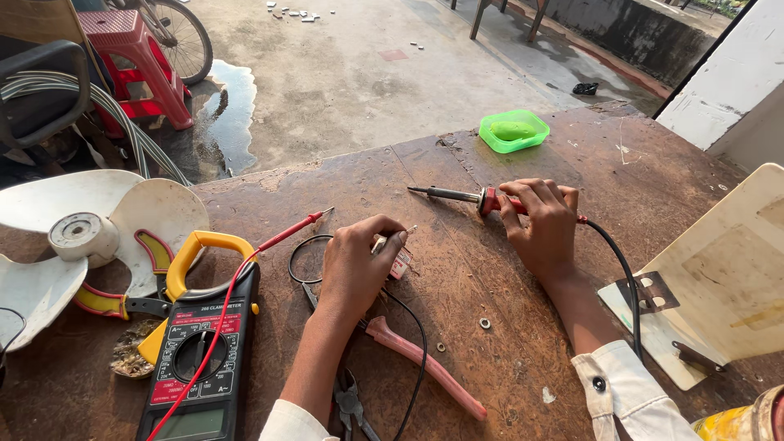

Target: The person solders electrical wire connections at a wooden workbench, holding a wire in one hand and a soldering iron in the other, occasionally dipping the iron in solder and touching the joint. They reposition the wires and continue soldering multiple joints, with a multimeter and pliers on the bench.

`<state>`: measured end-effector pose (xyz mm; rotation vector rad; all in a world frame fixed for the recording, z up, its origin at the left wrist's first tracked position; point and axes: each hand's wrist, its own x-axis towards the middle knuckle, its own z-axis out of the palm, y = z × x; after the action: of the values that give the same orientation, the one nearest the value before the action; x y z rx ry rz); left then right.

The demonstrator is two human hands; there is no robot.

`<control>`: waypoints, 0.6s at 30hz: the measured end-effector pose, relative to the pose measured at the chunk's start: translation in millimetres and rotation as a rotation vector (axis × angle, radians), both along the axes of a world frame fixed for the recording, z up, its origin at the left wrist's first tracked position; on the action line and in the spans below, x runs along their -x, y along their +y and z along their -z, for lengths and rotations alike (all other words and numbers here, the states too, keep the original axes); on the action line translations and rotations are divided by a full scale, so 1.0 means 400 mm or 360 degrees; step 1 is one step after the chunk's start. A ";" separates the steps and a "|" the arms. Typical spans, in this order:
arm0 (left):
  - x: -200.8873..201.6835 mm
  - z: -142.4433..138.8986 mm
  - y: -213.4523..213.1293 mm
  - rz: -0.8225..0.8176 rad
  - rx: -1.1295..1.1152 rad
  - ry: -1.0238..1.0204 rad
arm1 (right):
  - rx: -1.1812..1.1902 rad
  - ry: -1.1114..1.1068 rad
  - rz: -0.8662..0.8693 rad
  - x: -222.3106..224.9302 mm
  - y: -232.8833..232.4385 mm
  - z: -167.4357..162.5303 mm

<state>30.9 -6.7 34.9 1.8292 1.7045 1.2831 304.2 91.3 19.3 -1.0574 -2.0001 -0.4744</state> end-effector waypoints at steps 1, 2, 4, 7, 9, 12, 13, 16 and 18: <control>-0.001 0.001 0.000 -0.0002 0.0029 -0.0005 | -0.0022 0.0047 -0.0025 0.009 -0.005 -0.004; 0.000 0.003 -0.001 -0.0005 0.0056 -0.0010 | -0.0046 0.0095 -0.0049 0.018 -0.011 -0.009; 0.000 0.005 -0.001 0.0030 -0.0049 -0.0031 | -0.0034 0.0199 -0.0156 0.048 -0.021 -0.018; 0.005 0.006 -0.001 0.0026 -0.0022 -0.0057 | 0.0199 0.0394 -0.0463 0.121 -0.049 -0.022; -0.002 0.006 0.003 0.0032 0.0045 -0.0076 | 0.0395 0.0453 -0.0646 0.158 -0.089 -0.018; 0.003 0.004 -0.002 0.0037 0.0054 -0.0095 | 0.0499 0.0391 -0.0785 0.199 -0.118 -0.026; 0.004 0.002 -0.004 0.0056 0.0005 -0.0113 | 0.0513 0.0365 -0.0798 0.208 -0.122 -0.028; -0.003 -0.003 -0.002 0.0104 -0.0016 -0.0102 | 0.0522 0.0343 -0.0772 0.211 -0.125 -0.027; -0.002 -0.007 -0.005 0.0111 0.0002 -0.0096 | 0.0538 0.0352 -0.0754 0.211 -0.120 -0.020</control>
<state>31.7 -8.5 37.9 1.8138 1.5960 1.2952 219.6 43.1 27.1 -0.7471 -2.0790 0.2294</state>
